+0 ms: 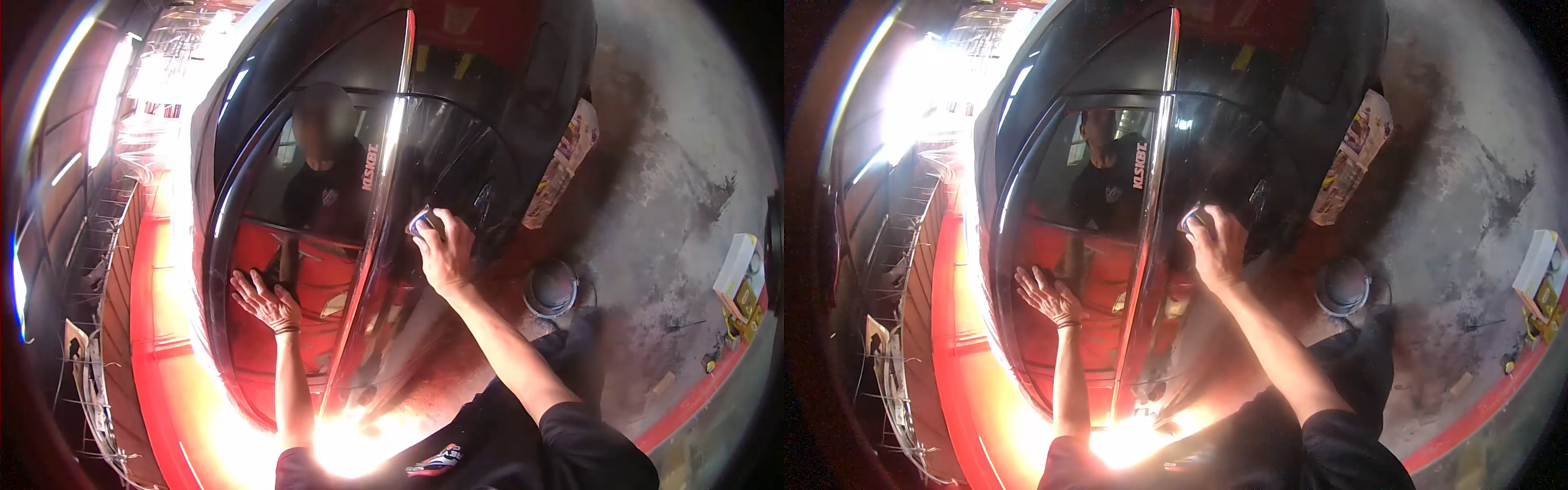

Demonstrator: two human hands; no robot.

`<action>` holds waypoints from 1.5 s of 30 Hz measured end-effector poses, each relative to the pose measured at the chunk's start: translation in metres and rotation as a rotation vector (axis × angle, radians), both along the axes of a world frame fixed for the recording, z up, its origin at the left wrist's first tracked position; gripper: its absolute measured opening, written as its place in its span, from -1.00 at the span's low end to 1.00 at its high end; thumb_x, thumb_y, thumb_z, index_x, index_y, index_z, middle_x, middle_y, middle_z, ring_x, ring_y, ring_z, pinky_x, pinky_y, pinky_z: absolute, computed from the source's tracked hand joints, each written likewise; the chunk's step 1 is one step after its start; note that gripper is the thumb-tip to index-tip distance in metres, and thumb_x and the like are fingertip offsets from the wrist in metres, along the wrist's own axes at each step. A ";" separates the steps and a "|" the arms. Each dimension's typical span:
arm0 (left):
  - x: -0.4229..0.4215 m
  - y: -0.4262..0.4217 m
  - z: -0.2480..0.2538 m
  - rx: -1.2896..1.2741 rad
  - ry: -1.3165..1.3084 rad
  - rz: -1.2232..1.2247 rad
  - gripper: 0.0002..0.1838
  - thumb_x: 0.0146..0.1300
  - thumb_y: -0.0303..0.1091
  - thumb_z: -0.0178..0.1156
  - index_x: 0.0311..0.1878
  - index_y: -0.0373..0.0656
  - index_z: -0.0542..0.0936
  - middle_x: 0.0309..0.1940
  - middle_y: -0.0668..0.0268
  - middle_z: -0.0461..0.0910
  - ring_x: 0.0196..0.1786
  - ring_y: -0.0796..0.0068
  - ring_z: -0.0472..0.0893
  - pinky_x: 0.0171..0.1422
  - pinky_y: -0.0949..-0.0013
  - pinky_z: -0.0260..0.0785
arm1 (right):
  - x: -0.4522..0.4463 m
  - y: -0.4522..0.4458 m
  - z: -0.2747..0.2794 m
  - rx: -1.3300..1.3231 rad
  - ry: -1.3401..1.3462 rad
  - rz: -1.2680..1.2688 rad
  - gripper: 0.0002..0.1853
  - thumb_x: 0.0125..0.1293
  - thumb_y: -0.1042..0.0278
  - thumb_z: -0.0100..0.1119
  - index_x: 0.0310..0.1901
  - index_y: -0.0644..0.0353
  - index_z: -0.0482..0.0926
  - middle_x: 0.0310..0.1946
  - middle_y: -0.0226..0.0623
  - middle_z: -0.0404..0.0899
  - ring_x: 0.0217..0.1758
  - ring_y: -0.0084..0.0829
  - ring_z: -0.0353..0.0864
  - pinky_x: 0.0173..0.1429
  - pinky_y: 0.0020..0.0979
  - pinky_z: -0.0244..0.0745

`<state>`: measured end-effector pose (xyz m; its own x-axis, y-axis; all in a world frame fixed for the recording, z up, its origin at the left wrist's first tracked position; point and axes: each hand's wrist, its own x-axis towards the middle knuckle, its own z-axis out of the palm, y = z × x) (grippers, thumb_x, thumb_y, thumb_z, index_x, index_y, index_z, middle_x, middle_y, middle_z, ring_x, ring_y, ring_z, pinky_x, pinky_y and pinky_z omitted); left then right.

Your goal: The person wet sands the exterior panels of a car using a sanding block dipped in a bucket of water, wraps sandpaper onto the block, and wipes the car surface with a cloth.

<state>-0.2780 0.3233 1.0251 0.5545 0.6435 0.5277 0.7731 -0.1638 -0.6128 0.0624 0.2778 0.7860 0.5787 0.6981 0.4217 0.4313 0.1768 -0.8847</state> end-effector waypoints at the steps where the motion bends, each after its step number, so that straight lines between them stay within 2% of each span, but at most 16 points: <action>1: -0.001 0.003 -0.001 0.008 0.006 -0.004 -0.30 0.75 -0.04 -0.09 0.84 -0.03 0.27 0.91 -0.13 0.14 0.94 -0.26 0.11 0.96 -0.46 -0.21 | 0.004 0.003 -0.004 -0.030 0.016 0.013 -0.44 0.26 0.32 0.74 0.26 -0.19 0.70 0.45 -0.23 0.60 0.47 0.04 0.61 0.46 0.17 0.48; 6: 0.004 0.006 -0.003 0.018 -0.003 -0.044 -0.29 0.76 -0.01 -0.11 0.85 -0.03 0.28 0.91 -0.12 0.15 0.93 -0.27 0.13 0.96 -0.43 -0.19 | 0.098 0.080 0.012 0.022 -0.005 -0.097 -0.43 0.32 0.38 0.68 0.31 -0.21 0.69 0.43 -0.23 0.63 0.39 0.10 0.64 0.40 0.18 0.49; 12: -0.004 0.002 -0.003 -0.006 -0.033 -0.054 -0.27 0.72 -0.01 -0.03 0.86 0.01 0.29 0.92 -0.09 0.15 0.94 -0.22 0.11 0.97 -0.38 -0.22 | 0.009 0.025 -0.013 0.138 -0.112 -0.017 -0.50 0.38 0.43 0.61 0.32 -0.10 0.71 0.48 -0.17 0.61 0.43 0.11 0.63 0.52 0.19 0.45; 16: -0.006 0.006 -0.007 0.044 -0.064 -0.094 -0.27 0.74 0.03 0.04 0.85 0.02 0.34 0.89 -0.04 0.23 0.93 -0.15 0.16 0.95 -0.39 -0.16 | 0.074 0.087 -0.023 0.230 -0.191 -0.161 -0.59 0.46 0.39 0.57 0.30 0.06 0.75 0.41 -0.09 0.69 0.44 0.07 0.65 0.54 0.20 0.48; 18: -0.009 0.007 -0.011 0.055 -0.086 -0.101 -0.27 0.71 0.04 0.12 0.85 0.08 0.35 0.89 0.02 0.24 0.93 -0.12 0.17 0.94 -0.42 -0.15 | 0.096 0.110 -0.014 0.120 -0.169 -0.270 -0.64 0.46 0.39 0.60 0.23 0.17 0.76 0.29 -0.02 0.76 0.41 0.10 0.69 0.56 0.01 0.54; 21: -0.017 0.010 -0.013 0.063 -0.115 -0.143 -0.27 0.65 0.02 0.20 0.82 0.18 0.38 0.89 0.10 0.25 0.93 -0.10 0.15 0.94 -0.41 -0.14 | 0.058 0.088 -0.032 0.197 -0.283 -0.223 -0.66 0.47 0.40 0.58 0.20 0.22 0.75 0.24 0.02 0.75 0.37 0.12 0.70 0.54 0.06 0.55; 23: -0.018 0.011 -0.015 0.085 -0.158 -0.216 -0.32 0.61 -0.03 0.28 0.74 0.22 0.49 0.86 0.19 0.33 0.93 -0.05 0.18 0.94 -0.40 -0.09 | -0.049 0.017 -0.028 0.189 -0.084 -0.127 -0.59 0.51 0.42 0.50 0.34 0.19 0.71 0.44 0.12 0.66 0.59 0.16 0.58 0.64 0.19 0.42; 25: -0.026 0.018 -0.018 0.101 -0.167 -0.311 -0.32 0.64 -0.02 0.27 0.76 0.22 0.46 0.86 0.19 0.33 0.92 -0.05 0.20 0.91 -0.46 -0.06 | -0.171 -0.072 -0.031 0.094 -0.203 -0.215 -0.62 0.50 0.50 0.47 0.28 0.27 0.65 0.40 0.24 0.61 0.45 0.31 0.61 0.61 0.26 0.41; 26: -0.027 0.012 -0.016 0.101 -0.167 -0.354 -0.32 0.66 -0.01 0.27 0.77 0.22 0.45 0.86 0.19 0.33 0.92 -0.05 0.20 0.89 -0.49 -0.05 | -0.225 -0.117 -0.045 0.116 -0.125 -0.101 -0.52 0.42 0.49 0.55 0.33 0.12 0.64 0.48 0.14 0.59 0.50 0.27 0.58 0.61 0.28 0.38; 27: -0.016 -0.011 -0.007 0.123 -0.112 -0.275 -0.40 0.66 -0.17 0.17 0.66 -0.15 0.58 0.78 -0.04 0.43 0.87 -0.10 0.30 0.98 -0.22 -0.07 | -0.279 -0.160 -0.060 0.090 -0.110 -0.064 -0.49 0.37 0.49 0.58 0.32 0.05 0.66 0.50 0.07 0.59 0.52 0.24 0.58 0.60 0.23 0.39; 28: -0.029 -0.016 -0.006 0.041 -0.091 -0.386 -0.41 0.65 -0.14 0.22 0.67 -0.04 0.58 0.79 0.05 0.42 0.89 -0.07 0.28 0.96 -0.29 -0.06 | -0.312 -0.187 -0.067 0.068 -0.091 -0.022 -0.47 0.32 0.49 0.62 0.30 -0.02 0.68 0.52 0.01 0.59 0.53 0.22 0.57 0.60 0.19 0.41; 30: -0.062 -0.010 0.011 -0.104 -0.019 -0.601 -0.40 0.63 -0.06 0.33 0.67 0.18 0.58 0.83 0.24 0.39 0.91 -0.01 0.23 0.91 -0.43 -0.04 | -0.302 -0.182 -0.057 0.055 -0.092 -0.059 -0.48 0.31 0.49 0.63 0.27 -0.10 0.71 0.55 -0.12 0.59 0.54 0.18 0.57 0.57 0.16 0.43; 34: -0.141 -0.057 0.043 -0.224 0.140 -0.519 -0.43 0.63 -0.17 0.36 0.65 0.23 0.62 0.84 0.31 0.38 0.92 0.11 0.24 0.95 -0.27 -0.01 | -0.215 -0.101 -0.045 0.137 -0.052 -0.231 -0.63 0.48 0.33 0.56 0.25 -0.03 0.73 0.45 -0.21 0.67 0.49 0.09 0.64 0.54 0.14 0.48; 40: -0.178 -0.065 0.037 -0.154 0.225 -0.472 -0.38 0.73 -0.05 0.20 0.79 0.28 0.48 0.88 0.33 0.31 0.93 0.09 0.21 0.96 -0.36 -0.06 | -0.368 -0.190 -0.047 0.087 0.020 -0.229 -0.54 0.49 0.40 0.54 0.38 0.08 0.70 0.50 0.11 0.59 0.52 0.21 0.60 0.57 0.17 0.42; 42: -0.179 -0.063 0.036 -0.145 0.208 -0.478 -0.35 0.71 -0.04 0.23 0.80 0.34 0.45 0.90 0.37 0.28 0.93 0.13 0.21 0.95 -0.41 -0.04 | -0.410 -0.227 -0.049 0.196 0.044 -0.118 -0.42 0.36 0.45 0.62 0.39 -0.04 0.68 0.53 0.00 0.59 0.53 0.20 0.58 0.59 0.18 0.39; 45: -0.180 -0.066 0.035 -0.125 0.239 -0.477 -0.40 0.75 -0.09 0.16 0.78 0.25 0.48 0.88 0.31 0.32 0.93 0.07 0.21 0.97 -0.35 -0.06 | -0.350 -0.193 -0.059 0.145 -0.098 -0.202 -0.46 0.40 0.44 0.57 0.39 -0.06 0.70 0.53 -0.15 0.62 0.55 0.11 0.61 0.56 0.19 0.42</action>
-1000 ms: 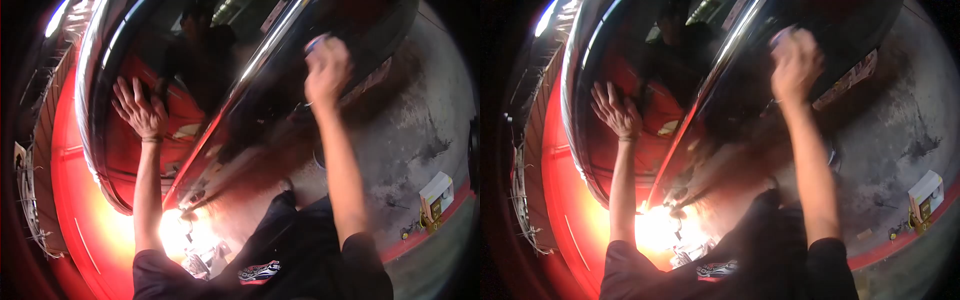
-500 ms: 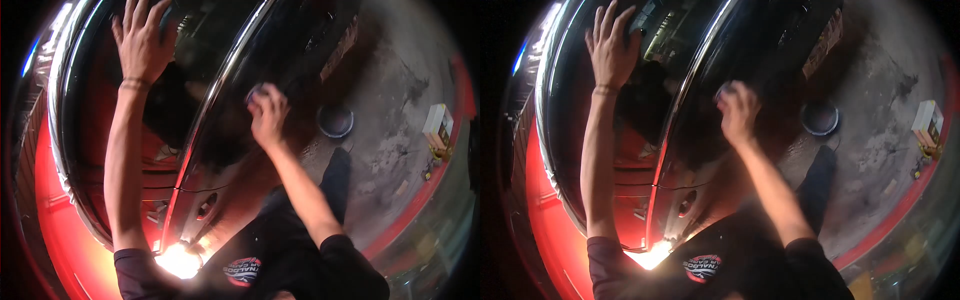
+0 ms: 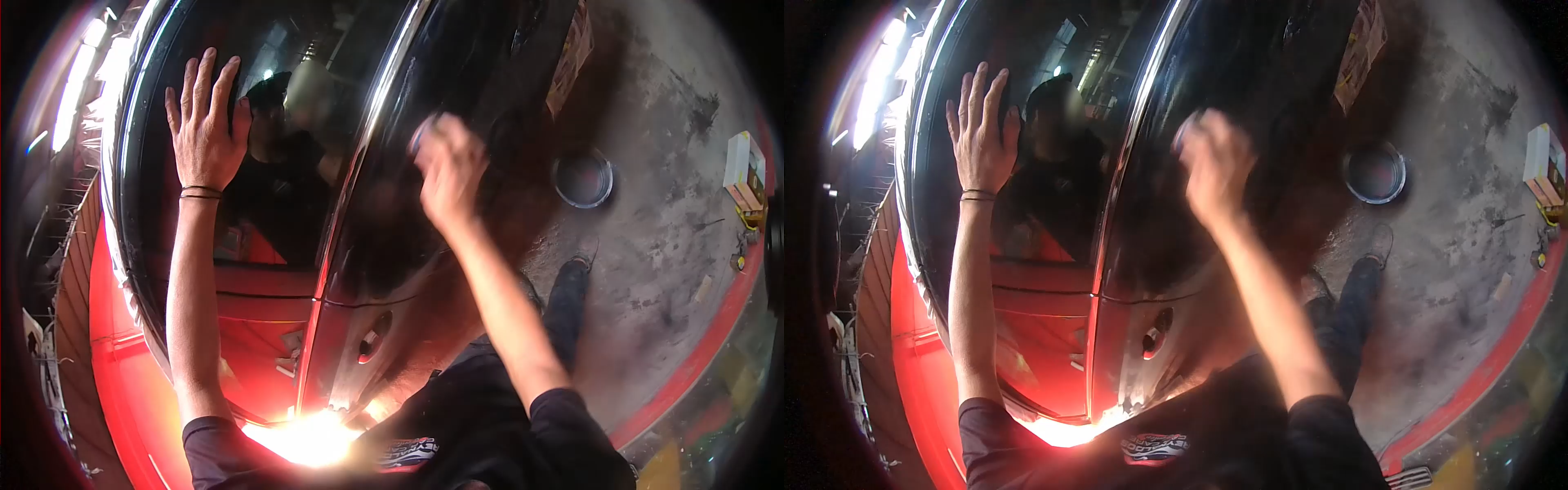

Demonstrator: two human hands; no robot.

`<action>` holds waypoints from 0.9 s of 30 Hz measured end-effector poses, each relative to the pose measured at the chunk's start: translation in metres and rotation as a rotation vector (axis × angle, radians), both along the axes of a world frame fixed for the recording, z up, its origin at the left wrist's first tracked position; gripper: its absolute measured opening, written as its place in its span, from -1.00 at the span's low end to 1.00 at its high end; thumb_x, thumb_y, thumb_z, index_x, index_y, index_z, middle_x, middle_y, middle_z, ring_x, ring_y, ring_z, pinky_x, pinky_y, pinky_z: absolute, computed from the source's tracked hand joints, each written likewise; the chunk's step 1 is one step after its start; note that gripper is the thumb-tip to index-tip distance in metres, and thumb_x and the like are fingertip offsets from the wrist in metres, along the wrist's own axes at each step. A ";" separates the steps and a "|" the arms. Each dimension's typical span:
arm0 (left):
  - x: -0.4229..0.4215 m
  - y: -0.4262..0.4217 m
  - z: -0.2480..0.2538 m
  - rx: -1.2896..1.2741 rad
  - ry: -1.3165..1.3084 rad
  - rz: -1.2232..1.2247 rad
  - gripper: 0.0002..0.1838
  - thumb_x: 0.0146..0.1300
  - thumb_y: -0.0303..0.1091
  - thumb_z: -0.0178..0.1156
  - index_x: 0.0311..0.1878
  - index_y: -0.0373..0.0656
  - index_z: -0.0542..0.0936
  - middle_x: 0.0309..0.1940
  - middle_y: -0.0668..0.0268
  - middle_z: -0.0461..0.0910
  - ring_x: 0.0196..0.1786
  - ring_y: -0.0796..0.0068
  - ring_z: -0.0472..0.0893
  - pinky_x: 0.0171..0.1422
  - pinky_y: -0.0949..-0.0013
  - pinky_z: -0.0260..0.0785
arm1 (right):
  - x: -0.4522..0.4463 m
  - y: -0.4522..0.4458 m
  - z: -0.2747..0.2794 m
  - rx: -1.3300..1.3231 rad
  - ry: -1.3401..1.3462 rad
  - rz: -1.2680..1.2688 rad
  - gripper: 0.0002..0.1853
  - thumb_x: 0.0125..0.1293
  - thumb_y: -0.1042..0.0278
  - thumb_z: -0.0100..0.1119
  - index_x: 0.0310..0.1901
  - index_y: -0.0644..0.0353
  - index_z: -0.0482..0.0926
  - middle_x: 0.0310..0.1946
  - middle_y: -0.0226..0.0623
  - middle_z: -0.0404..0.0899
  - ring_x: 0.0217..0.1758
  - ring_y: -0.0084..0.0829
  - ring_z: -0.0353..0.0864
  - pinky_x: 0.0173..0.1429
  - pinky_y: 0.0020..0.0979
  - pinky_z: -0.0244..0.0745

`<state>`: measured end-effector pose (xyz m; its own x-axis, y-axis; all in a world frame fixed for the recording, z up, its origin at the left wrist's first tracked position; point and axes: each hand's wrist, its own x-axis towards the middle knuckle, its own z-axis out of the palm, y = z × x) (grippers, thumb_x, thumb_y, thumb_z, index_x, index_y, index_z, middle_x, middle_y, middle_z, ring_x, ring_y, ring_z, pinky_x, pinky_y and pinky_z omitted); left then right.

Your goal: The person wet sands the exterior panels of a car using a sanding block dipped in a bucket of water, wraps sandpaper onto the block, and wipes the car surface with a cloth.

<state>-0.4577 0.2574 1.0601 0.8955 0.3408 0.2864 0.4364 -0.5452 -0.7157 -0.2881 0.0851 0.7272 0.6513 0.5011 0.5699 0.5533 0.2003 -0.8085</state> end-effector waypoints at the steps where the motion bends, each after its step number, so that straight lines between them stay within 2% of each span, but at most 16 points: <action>1: 0.002 0.002 0.000 0.006 0.001 -0.012 -0.40 0.75 -0.09 0.16 0.78 0.25 0.49 0.88 0.31 0.32 0.93 0.07 0.22 0.97 -0.35 -0.06 | 0.034 0.032 0.004 0.021 0.054 -0.111 -0.54 0.44 0.42 0.53 0.33 -0.04 0.73 0.49 -0.17 0.67 0.53 0.03 0.64 0.58 0.15 0.41; 3: 0.002 0.005 -0.001 0.025 0.003 -0.012 -0.40 0.75 -0.09 0.16 0.77 0.23 0.49 0.87 0.30 0.32 0.93 0.07 0.22 0.97 -0.37 -0.06 | 0.094 0.080 0.005 0.026 0.087 -0.198 -0.67 0.50 0.35 0.53 0.25 0.01 0.76 0.41 -0.22 0.72 0.48 -0.04 0.68 0.57 0.10 0.44; 5: -0.001 0.003 -0.003 0.018 0.006 -0.009 -0.39 0.73 -0.10 0.18 0.78 0.25 0.48 0.88 0.31 0.31 0.93 0.07 0.22 0.96 -0.39 -0.06 | 0.094 0.086 0.005 0.024 0.112 -0.244 -0.69 0.54 0.33 0.50 0.26 0.00 0.76 0.41 -0.16 0.71 0.48 0.00 0.67 0.55 0.07 0.45; 9: 0.001 0.003 -0.002 0.002 -0.011 -0.008 -0.35 0.69 -0.09 0.19 0.79 0.29 0.46 0.90 0.32 0.28 0.93 0.08 0.21 0.95 -0.44 -0.07 | -0.042 -0.015 0.001 0.041 0.177 0.008 -0.63 0.55 0.29 0.52 0.32 -0.05 0.73 0.49 -0.02 0.64 0.52 0.11 0.61 0.59 0.10 0.41; 11: 0.001 0.003 -0.001 -0.001 -0.004 0.006 -0.36 0.70 -0.09 0.19 0.79 0.27 0.46 0.90 0.31 0.26 0.94 0.08 0.19 0.95 -0.44 -0.07 | -0.085 -0.049 -0.010 -0.010 0.168 0.062 -0.57 0.47 0.36 0.56 0.33 -0.07 0.73 0.52 -0.02 0.62 0.52 0.12 0.61 0.60 0.15 0.40; 13: 0.000 0.003 0.000 0.001 -0.001 0.009 -0.36 0.71 -0.08 0.18 0.79 0.26 0.45 0.91 0.31 0.25 0.94 0.09 0.18 0.95 -0.44 -0.08 | -0.044 -0.026 -0.007 0.009 0.110 0.075 -0.45 0.35 0.43 0.63 0.36 -0.04 0.70 0.53 -0.03 0.61 0.53 0.14 0.61 0.59 0.14 0.42; 15: 0.000 0.003 -0.001 0.006 -0.003 0.019 -0.36 0.71 -0.07 0.18 0.79 0.26 0.45 0.91 0.31 0.25 0.94 0.09 0.19 0.95 -0.43 -0.07 | 0.018 0.027 -0.001 0.038 0.071 -0.151 -0.52 0.45 0.44 0.56 0.36 0.07 0.70 0.46 -0.03 0.67 0.50 0.11 0.65 0.59 0.16 0.43; 16: 0.000 0.003 -0.001 0.001 -0.012 0.009 -0.36 0.70 -0.07 0.18 0.79 0.27 0.45 0.90 0.31 0.25 0.94 0.10 0.19 0.95 -0.44 -0.06 | 0.046 0.050 0.000 0.023 0.121 -0.165 -0.61 0.56 0.38 0.45 0.35 0.07 0.71 0.47 -0.06 0.67 0.57 0.08 0.59 0.62 0.17 0.35; 17: 0.000 0.003 -0.001 0.007 -0.011 0.011 -0.36 0.71 -0.09 0.18 0.79 0.26 0.45 0.90 0.30 0.26 0.94 0.08 0.19 0.95 -0.43 -0.06 | 0.063 0.062 0.009 -0.046 0.246 -0.153 -0.67 0.60 0.35 0.43 0.31 0.08 0.72 0.46 -0.05 0.66 0.54 0.08 0.60 0.62 0.17 0.35; 19: 0.000 0.001 -0.001 0.008 -0.010 0.008 -0.37 0.71 -0.11 0.18 0.78 0.25 0.46 0.89 0.28 0.28 0.93 0.05 0.20 0.96 -0.42 -0.07 | 0.048 0.058 0.015 -0.026 0.236 -0.138 -0.58 0.60 0.28 0.45 0.40 0.11 0.70 0.50 -0.08 0.64 0.52 0.10 0.60 0.57 0.15 0.40; 21: 0.002 0.000 -0.001 0.004 -0.024 0.021 -0.36 0.71 -0.11 0.19 0.79 0.25 0.45 0.89 0.28 0.27 0.93 0.07 0.19 0.96 -0.42 -0.07 | -0.025 0.013 0.026 0.046 0.208 -0.018 -0.54 0.58 0.21 0.48 0.45 0.01 0.73 0.50 -0.10 0.63 0.52 0.11 0.58 0.53 0.16 0.46; 23: 0.002 0.000 -0.001 -0.007 -0.033 0.025 -0.36 0.72 -0.10 0.18 0.79 0.25 0.45 0.90 0.28 0.26 0.93 0.07 0.19 0.96 -0.41 -0.08 | -0.089 -0.049 0.028 -0.025 -0.012 0.082 -0.51 0.53 0.30 0.52 0.44 -0.06 0.73 0.46 -0.08 0.63 0.46 0.15 0.60 0.54 0.12 0.47; 26: 0.000 0.002 -0.002 -0.009 -0.035 0.013 -0.37 0.74 -0.08 0.16 0.81 0.26 0.43 0.90 0.29 0.25 0.93 0.07 0.19 0.96 -0.42 -0.07 | -0.060 -0.033 0.027 -0.114 -0.145 0.048 -0.63 0.56 0.22 0.49 0.34 -0.23 0.84 0.50 -0.12 0.63 0.49 0.10 0.58 0.53 0.17 0.48; 27: 0.000 0.002 -0.002 -0.005 -0.036 0.007 -0.37 0.74 -0.08 0.15 0.81 0.26 0.42 0.90 0.29 0.25 0.93 0.07 0.19 0.96 -0.43 -0.07 | -0.019 -0.003 0.039 -0.113 -0.109 -0.001 -0.61 0.57 0.22 0.48 0.38 -0.23 0.82 0.53 -0.16 0.62 0.53 0.10 0.56 0.53 0.19 0.48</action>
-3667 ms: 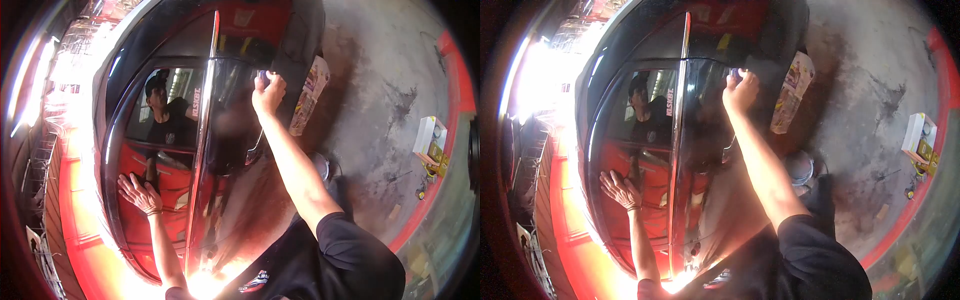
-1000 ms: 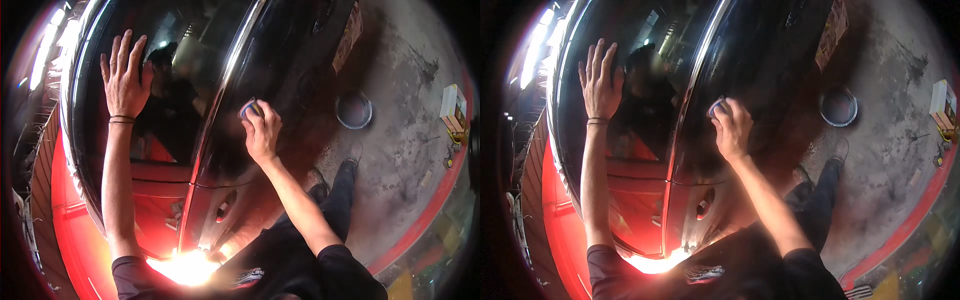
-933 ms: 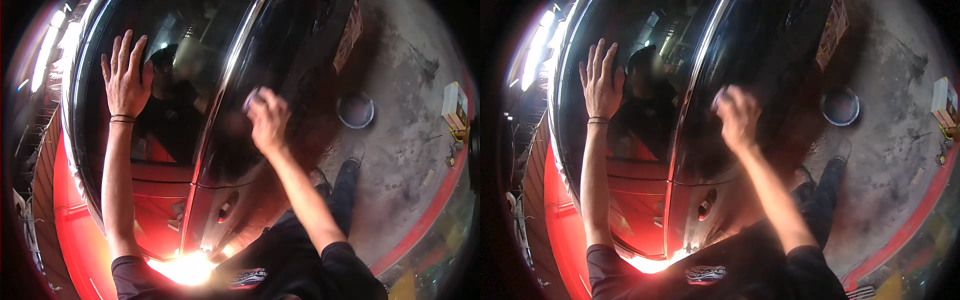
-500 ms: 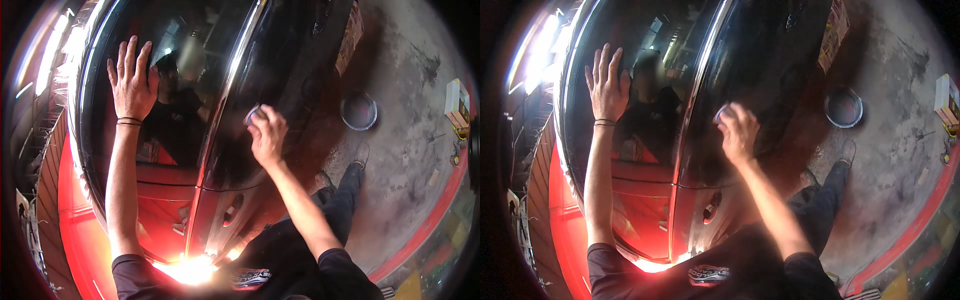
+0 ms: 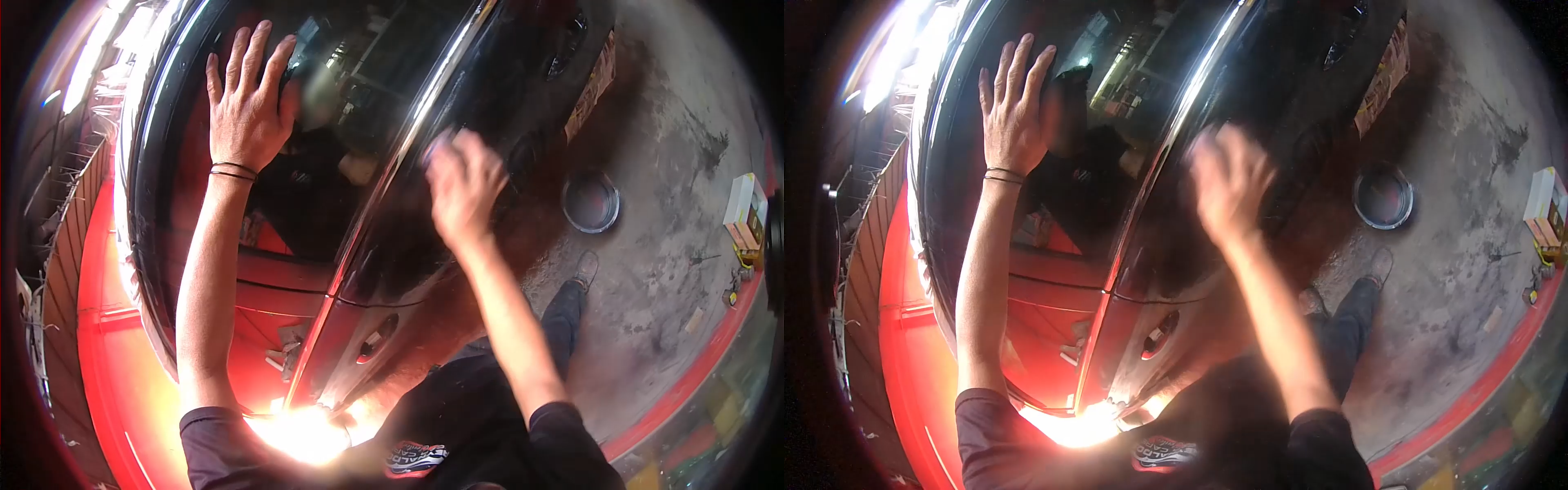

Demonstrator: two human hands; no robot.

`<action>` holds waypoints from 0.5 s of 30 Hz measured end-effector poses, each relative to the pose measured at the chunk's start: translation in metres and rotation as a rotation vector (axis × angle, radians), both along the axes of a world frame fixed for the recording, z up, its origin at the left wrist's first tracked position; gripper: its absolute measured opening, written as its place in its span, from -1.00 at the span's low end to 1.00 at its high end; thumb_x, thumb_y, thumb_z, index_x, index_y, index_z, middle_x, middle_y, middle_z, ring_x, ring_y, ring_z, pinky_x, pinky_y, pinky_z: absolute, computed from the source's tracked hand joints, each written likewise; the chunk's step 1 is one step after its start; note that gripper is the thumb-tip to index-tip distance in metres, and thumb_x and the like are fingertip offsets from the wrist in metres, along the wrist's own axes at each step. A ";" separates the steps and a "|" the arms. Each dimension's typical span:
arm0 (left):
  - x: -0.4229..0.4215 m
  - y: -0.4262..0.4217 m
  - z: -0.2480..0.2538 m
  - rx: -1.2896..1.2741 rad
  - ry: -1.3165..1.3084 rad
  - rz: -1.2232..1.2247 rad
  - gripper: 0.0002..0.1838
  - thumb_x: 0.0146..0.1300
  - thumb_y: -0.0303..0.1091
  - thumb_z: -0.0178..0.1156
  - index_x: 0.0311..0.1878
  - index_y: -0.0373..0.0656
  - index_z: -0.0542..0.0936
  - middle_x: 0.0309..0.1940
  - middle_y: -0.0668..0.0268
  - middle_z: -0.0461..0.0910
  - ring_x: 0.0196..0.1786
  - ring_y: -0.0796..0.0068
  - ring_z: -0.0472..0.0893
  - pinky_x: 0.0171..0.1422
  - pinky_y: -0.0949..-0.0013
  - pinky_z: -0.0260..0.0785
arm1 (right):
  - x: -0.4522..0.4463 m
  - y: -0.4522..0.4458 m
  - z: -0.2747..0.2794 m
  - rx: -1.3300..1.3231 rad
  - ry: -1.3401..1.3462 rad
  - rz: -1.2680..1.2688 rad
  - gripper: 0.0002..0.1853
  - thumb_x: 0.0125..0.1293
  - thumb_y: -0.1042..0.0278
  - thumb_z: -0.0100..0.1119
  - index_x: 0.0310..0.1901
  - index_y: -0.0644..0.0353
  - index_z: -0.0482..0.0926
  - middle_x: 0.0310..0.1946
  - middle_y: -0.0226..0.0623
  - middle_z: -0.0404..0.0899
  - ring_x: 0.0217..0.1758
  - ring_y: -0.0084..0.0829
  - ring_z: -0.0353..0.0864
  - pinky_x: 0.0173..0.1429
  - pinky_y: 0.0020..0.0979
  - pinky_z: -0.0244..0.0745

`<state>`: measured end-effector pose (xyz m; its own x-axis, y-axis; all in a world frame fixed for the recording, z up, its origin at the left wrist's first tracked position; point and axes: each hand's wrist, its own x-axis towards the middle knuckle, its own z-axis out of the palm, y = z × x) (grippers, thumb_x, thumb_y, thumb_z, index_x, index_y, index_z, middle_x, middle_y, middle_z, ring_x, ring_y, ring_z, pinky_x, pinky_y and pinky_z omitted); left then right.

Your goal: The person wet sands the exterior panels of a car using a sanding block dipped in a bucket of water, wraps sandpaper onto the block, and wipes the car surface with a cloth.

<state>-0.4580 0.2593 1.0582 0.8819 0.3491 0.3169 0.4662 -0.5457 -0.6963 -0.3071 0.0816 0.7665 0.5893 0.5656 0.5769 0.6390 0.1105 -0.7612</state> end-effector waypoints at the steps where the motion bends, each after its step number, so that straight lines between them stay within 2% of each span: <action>1: 0.000 0.000 0.000 -0.001 -0.004 0.000 -0.37 0.74 -0.08 0.15 0.81 0.26 0.42 0.90 0.29 0.25 0.93 0.06 0.19 0.96 -0.43 -0.07 | 0.039 0.037 0.004 0.084 0.028 -0.090 -0.61 0.60 0.18 0.46 0.39 -0.22 0.79 0.52 -0.21 0.63 0.50 0.10 0.57 0.50 0.23 0.48; 2: -0.001 0.000 0.000 0.003 -0.007 -0.001 -0.37 0.74 -0.09 0.16 0.81 0.26 0.42 0.90 0.29 0.25 0.93 0.06 0.19 0.96 -0.43 -0.07 | 0.074 0.068 0.004 0.016 0.019 -0.170 -0.63 0.63 0.13 0.44 0.39 -0.17 0.77 0.47 -0.25 0.65 0.44 0.10 0.61 0.43 0.25 0.51; 3: 0.000 0.002 0.000 0.004 -0.008 -0.005 -0.37 0.74 -0.09 0.17 0.80 0.26 0.42 0.90 0.29 0.25 0.93 0.06 0.19 0.96 -0.43 -0.07 | 0.103 0.095 -0.001 0.087 -0.023 -0.210 -0.66 0.63 0.10 0.44 0.35 -0.15 0.77 0.44 -0.27 0.65 0.38 0.07 0.64 0.36 0.23 0.54; 4: -0.001 0.001 -0.001 0.001 -0.006 -0.010 -0.37 0.74 -0.09 0.17 0.80 0.26 0.43 0.90 0.29 0.25 0.93 0.06 0.19 0.96 -0.43 -0.07 | 0.107 0.101 0.003 0.027 -0.032 -0.252 -0.66 0.62 0.12 0.45 0.33 -0.13 0.78 0.44 -0.27 0.63 0.40 0.05 0.64 0.33 0.21 0.55; 7: -0.001 0.001 -0.001 0.000 -0.008 -0.010 -0.37 0.73 -0.09 0.18 0.80 0.25 0.43 0.89 0.29 0.26 0.93 0.05 0.20 0.96 -0.42 -0.06 | 0.038 0.048 0.005 0.124 0.018 -0.144 -0.56 0.52 0.27 0.56 0.38 -0.07 0.76 0.41 -0.15 0.63 0.35 0.08 0.67 0.36 0.16 0.56; 8: -0.001 0.001 -0.002 0.001 -0.008 -0.006 -0.37 0.72 -0.08 0.19 0.78 0.27 0.44 0.89 0.31 0.27 0.93 0.07 0.20 0.95 -0.43 -0.04 | -0.003 0.012 0.007 0.057 0.029 -0.058 -0.50 0.46 0.29 0.62 0.40 -0.11 0.77 0.39 -0.16 0.65 0.36 0.08 0.68 0.39 0.13 0.57; 9: -0.001 0.000 -0.002 0.005 -0.007 -0.001 -0.38 0.72 -0.06 0.19 0.77 0.29 0.46 0.88 0.32 0.28 0.93 0.10 0.21 0.95 -0.43 -0.02 | -0.041 -0.009 -0.019 0.244 0.160 0.173 -0.49 0.44 0.29 0.63 0.40 -0.22 0.80 0.38 -0.23 0.66 0.41 0.03 0.67 0.41 0.12 0.56; 10: 0.000 0.001 0.000 0.011 -0.004 0.001 -0.39 0.71 -0.05 0.19 0.76 0.31 0.47 0.88 0.33 0.28 0.92 0.12 0.21 0.95 -0.43 0.00 | -0.067 -0.045 -0.018 0.148 0.024 0.183 -0.50 0.40 0.26 0.66 0.36 -0.33 0.82 0.39 -0.30 0.66 0.41 -0.03 0.68 0.41 0.11 0.54; 12: 0.000 0.001 0.001 0.019 -0.007 0.000 -0.38 0.71 -0.05 0.20 0.76 0.31 0.47 0.88 0.33 0.29 0.93 0.12 0.21 0.95 -0.44 0.00 | -0.052 -0.044 -0.023 0.125 -0.117 0.177 -0.56 0.35 0.22 0.69 0.25 -0.25 0.87 0.42 -0.23 0.65 0.42 -0.01 0.63 0.43 0.09 0.52; 15: -0.001 0.001 -0.001 0.021 -0.002 -0.005 -0.38 0.70 -0.06 0.20 0.76 0.31 0.47 0.87 0.33 0.29 0.93 0.12 0.21 0.95 -0.44 -0.01 | 0.058 0.037 0.015 0.010 -0.140 0.005 -0.61 0.51 0.14 0.56 0.32 -0.28 0.84 0.44 -0.32 0.65 0.41 -0.01 0.60 0.42 0.13 0.52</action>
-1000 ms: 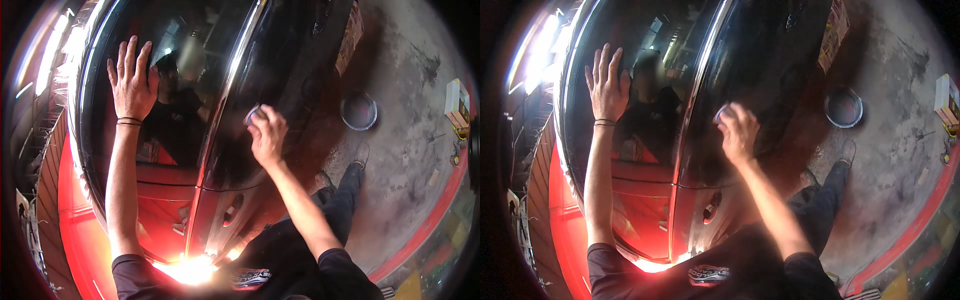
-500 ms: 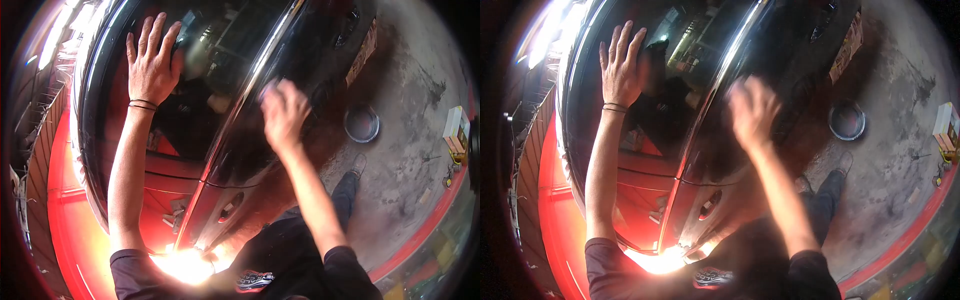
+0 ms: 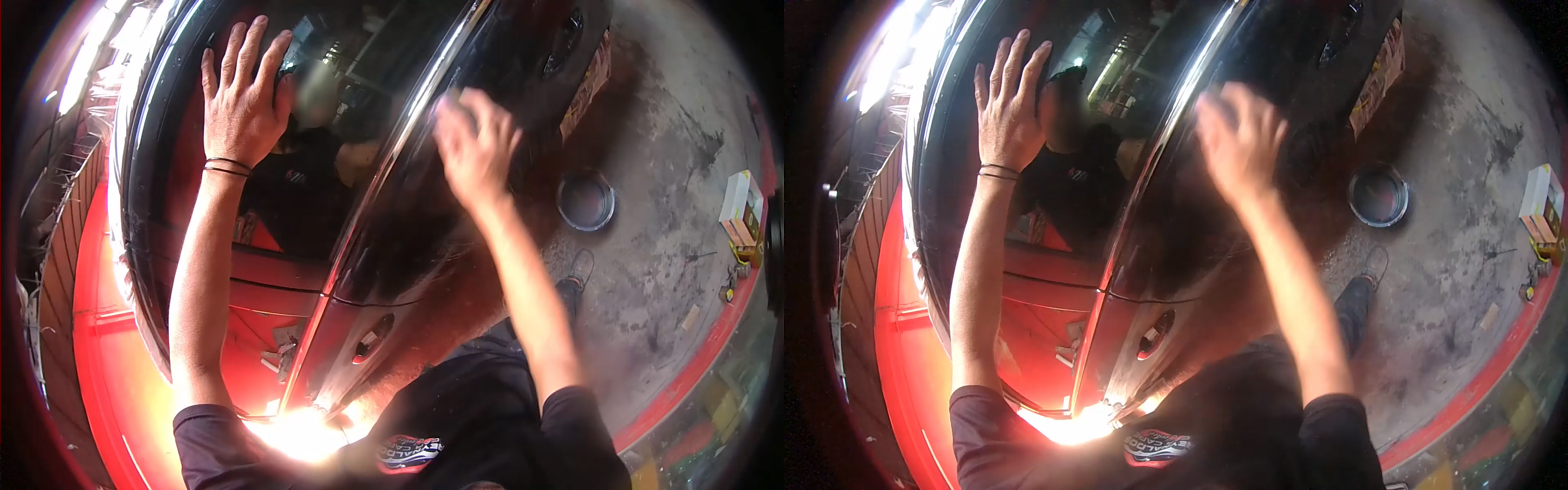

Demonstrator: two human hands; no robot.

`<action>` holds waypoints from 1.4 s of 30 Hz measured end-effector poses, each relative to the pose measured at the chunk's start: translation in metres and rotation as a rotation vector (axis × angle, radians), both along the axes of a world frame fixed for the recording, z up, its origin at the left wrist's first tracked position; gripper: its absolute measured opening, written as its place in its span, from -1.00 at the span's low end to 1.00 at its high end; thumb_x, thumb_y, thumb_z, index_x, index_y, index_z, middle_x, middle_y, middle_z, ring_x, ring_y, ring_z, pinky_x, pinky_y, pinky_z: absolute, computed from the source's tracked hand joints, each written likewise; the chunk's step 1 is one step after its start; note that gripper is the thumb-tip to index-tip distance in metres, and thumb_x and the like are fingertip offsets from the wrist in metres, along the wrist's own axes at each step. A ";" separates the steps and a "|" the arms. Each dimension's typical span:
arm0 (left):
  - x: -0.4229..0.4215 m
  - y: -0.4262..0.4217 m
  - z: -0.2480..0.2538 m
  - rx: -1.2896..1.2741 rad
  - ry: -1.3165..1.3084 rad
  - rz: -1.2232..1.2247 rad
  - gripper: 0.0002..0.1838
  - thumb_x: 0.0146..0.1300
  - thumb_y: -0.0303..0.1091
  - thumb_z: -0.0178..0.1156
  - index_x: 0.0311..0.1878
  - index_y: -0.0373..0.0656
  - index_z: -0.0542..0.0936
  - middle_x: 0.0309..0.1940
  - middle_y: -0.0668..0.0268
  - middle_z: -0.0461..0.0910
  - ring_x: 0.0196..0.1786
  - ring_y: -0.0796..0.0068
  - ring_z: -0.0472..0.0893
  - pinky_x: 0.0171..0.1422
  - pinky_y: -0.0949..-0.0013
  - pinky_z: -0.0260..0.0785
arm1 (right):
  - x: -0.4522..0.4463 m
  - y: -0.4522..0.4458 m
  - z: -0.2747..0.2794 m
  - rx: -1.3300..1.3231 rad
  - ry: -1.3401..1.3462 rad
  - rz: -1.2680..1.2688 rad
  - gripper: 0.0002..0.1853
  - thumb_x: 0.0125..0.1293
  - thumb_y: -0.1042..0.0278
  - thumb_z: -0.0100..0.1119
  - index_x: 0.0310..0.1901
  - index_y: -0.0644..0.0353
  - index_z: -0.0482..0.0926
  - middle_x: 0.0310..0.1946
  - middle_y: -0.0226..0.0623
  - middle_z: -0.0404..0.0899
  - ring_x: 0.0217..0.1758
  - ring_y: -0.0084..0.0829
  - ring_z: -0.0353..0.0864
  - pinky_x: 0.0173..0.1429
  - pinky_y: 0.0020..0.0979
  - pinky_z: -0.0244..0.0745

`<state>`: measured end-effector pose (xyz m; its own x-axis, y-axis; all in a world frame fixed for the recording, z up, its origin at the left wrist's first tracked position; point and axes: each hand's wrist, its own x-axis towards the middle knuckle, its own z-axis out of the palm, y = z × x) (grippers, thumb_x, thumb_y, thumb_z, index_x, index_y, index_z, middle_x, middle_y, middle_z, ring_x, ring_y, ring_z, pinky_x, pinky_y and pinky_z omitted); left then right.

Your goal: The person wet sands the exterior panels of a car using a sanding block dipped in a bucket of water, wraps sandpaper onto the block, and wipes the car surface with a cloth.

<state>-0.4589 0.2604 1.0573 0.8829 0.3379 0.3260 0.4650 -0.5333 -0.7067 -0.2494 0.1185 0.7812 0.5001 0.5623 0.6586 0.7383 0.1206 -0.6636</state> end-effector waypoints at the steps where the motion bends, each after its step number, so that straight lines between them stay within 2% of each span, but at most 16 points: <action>1: 0.000 0.000 0.001 0.001 0.002 -0.002 -0.38 0.70 -0.06 0.21 0.76 0.31 0.47 0.87 0.33 0.29 0.93 0.12 0.21 0.95 -0.44 -0.01 | 0.023 0.018 0.007 -0.029 -0.002 -0.055 -0.64 0.57 0.14 0.50 0.34 -0.27 0.83 0.45 -0.34 0.64 0.40 0.00 0.59 0.41 0.15 0.51; 4: 0.002 -0.002 0.000 -0.007 0.008 0.003 -0.37 0.73 -0.10 0.17 0.79 0.26 0.44 0.89 0.30 0.27 0.93 0.08 0.20 0.95 -0.43 -0.04 | 0.008 0.017 0.010 -0.010 0.022 -0.074 -0.68 0.56 0.14 0.50 0.29 -0.28 0.84 0.40 -0.39 0.64 0.35 -0.02 0.60 0.34 0.18 0.51; 6: 0.001 -0.002 0.001 -0.010 0.000 0.012 -0.37 0.72 -0.09 0.19 0.78 0.28 0.45 0.88 0.32 0.28 0.93 0.10 0.20 0.95 -0.42 -0.03 | -0.053 -0.038 0.019 -0.062 0.182 0.151 -0.69 0.53 0.13 0.54 0.25 -0.30 0.86 0.36 -0.40 0.66 0.31 -0.05 0.62 0.30 0.12 0.53; 8: 0.002 -0.001 0.001 -0.023 -0.013 0.013 -0.37 0.69 -0.06 0.22 0.76 0.30 0.47 0.88 0.34 0.28 0.93 0.13 0.20 0.95 -0.42 -0.03 | -0.108 -0.079 -0.010 0.012 -0.113 0.222 -0.72 0.41 0.11 0.65 0.12 -0.39 0.93 0.32 -0.47 0.68 0.32 -0.19 0.62 0.32 0.01 0.48; 13: 0.006 -0.005 0.006 -0.002 0.037 0.045 -0.36 0.69 -0.14 0.24 0.77 0.31 0.46 0.87 0.39 0.32 0.92 0.18 0.24 0.96 -0.31 0.00 | 0.009 -0.014 0.006 0.014 -0.067 0.084 -0.65 0.44 0.17 0.61 0.23 -0.28 0.88 0.36 -0.46 0.68 0.31 -0.16 0.61 0.27 -0.01 0.49; 18: 0.008 0.001 0.004 -0.043 -0.007 -0.044 -0.43 0.79 -0.08 0.17 0.78 0.32 0.51 0.85 0.46 0.40 0.90 0.25 0.29 0.94 -0.26 -0.01 | 0.085 -0.056 -0.061 -0.009 0.414 0.129 -0.61 0.54 0.24 0.56 0.34 0.02 0.80 0.41 -0.23 0.72 0.43 -0.04 0.68 0.51 0.01 0.56; 20: 0.023 -0.021 -0.030 -0.148 -0.238 -0.025 -0.48 0.77 -0.18 0.18 0.70 0.14 0.61 0.77 0.30 0.51 0.86 0.13 0.38 0.93 -0.25 0.03 | 0.099 -0.106 -0.115 -0.055 0.697 0.178 -0.61 0.62 0.28 0.52 0.38 0.12 0.77 0.42 -0.17 0.75 0.46 -0.15 0.72 0.56 -0.11 0.59; 24: 0.134 -0.153 -0.186 -0.788 -0.668 -0.062 -0.58 0.53 -0.58 0.18 0.39 -0.32 0.74 0.37 0.00 0.77 0.60 -0.11 0.65 0.73 -0.09 0.44 | 0.117 -0.235 -0.237 -0.250 1.461 0.023 -0.53 0.73 0.27 0.44 0.54 0.20 0.66 0.42 -0.23 0.77 0.38 -0.49 0.73 0.45 -0.34 0.67; 26: 0.192 -0.208 -0.290 -1.180 -0.611 0.131 -0.72 0.54 -0.53 0.28 0.22 -0.28 0.81 0.28 0.00 0.82 0.43 -0.06 0.76 0.66 -0.02 0.52 | 0.146 -0.287 -0.266 -0.405 1.527 -0.071 -0.48 0.75 0.23 0.43 0.59 0.21 0.62 0.44 -0.29 0.75 0.38 -0.54 0.70 0.47 -0.39 0.62; 28: 0.247 -0.248 -0.421 -1.473 -0.651 0.238 -0.75 0.63 -0.40 0.32 0.24 -0.21 0.82 0.24 0.01 0.85 0.37 0.03 0.80 0.57 0.02 0.61 | 0.184 -0.315 -0.302 -0.526 1.506 -0.092 -0.47 0.77 0.21 0.41 0.61 0.21 0.61 0.45 -0.34 0.73 0.43 -0.55 0.68 0.53 -0.42 0.57; 30: 0.321 -0.268 -0.532 -1.766 -0.673 0.361 -0.70 0.70 -0.30 0.27 0.29 -0.21 0.81 0.17 -0.01 0.86 0.21 -0.09 0.87 0.40 0.00 0.70 | 0.222 -0.330 -0.338 -0.579 1.475 -0.057 -0.48 0.79 0.21 0.37 0.61 0.22 0.61 0.45 -0.34 0.73 0.44 -0.55 0.67 0.53 -0.42 0.57; 32: 0.381 -0.273 -0.667 -1.850 -0.571 0.399 -0.66 0.72 -0.28 0.21 0.30 -0.25 0.81 0.13 -0.09 0.88 0.20 -0.11 0.88 0.36 0.06 0.70 | 0.255 -0.330 -0.369 -0.519 1.506 -0.162 -0.51 0.84 0.22 0.28 0.61 0.27 0.59 0.47 -0.30 0.70 0.48 -0.52 0.64 0.57 -0.40 0.53; 35: 0.466 -0.262 -0.855 -1.820 -0.340 0.630 -0.60 0.62 -0.22 0.30 0.38 -0.17 0.76 0.15 -0.17 0.84 0.29 -0.23 0.81 0.41 -0.13 0.67 | 0.287 -0.334 -0.399 -0.470 1.437 -0.262 -0.52 0.81 0.25 0.30 0.55 0.35 0.59 0.40 -0.28 0.71 0.40 -0.46 0.68 0.50 -0.33 0.58; 37: 0.511 -0.248 -0.939 -1.714 -0.132 0.858 -0.49 0.58 -0.23 0.30 0.50 -0.21 0.69 0.24 -0.18 0.83 0.37 -0.26 0.79 0.52 -0.10 0.64 | 0.295 -0.352 -0.419 -0.549 1.397 -0.284 -0.52 0.81 0.25 0.26 0.56 0.34 0.58 0.42 -0.23 0.70 0.44 -0.41 0.67 0.56 -0.28 0.54; 39: 0.526 -0.246 -1.035 -1.598 -0.177 0.846 -0.42 0.54 -0.25 0.32 0.56 -0.23 0.64 0.32 -0.17 0.81 0.40 -0.27 0.78 0.57 -0.08 0.63 | 0.301 -0.365 -0.433 -0.599 1.419 -0.311 -0.52 0.81 0.24 0.25 0.56 0.33 0.58 0.43 -0.22 0.70 0.45 -0.41 0.66 0.56 -0.28 0.54; 42: 0.531 -0.239 -1.073 -1.621 0.088 0.876 -0.54 0.49 -0.31 0.35 0.39 -0.23 0.77 0.28 -0.14 0.84 0.42 -0.22 0.79 0.61 -0.04 0.61 | 0.314 -0.372 -0.454 -0.560 1.598 -0.334 -0.53 0.81 0.26 0.24 0.57 0.32 0.58 0.45 -0.22 0.69 0.47 -0.44 0.65 0.56 -0.32 0.52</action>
<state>0.0719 0.0217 -0.0155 0.2973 0.5513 -0.7795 0.9447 -0.2882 0.1565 0.0647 -0.2532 0.3276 0.5466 0.2757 -0.7907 -0.6979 -0.3718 -0.6121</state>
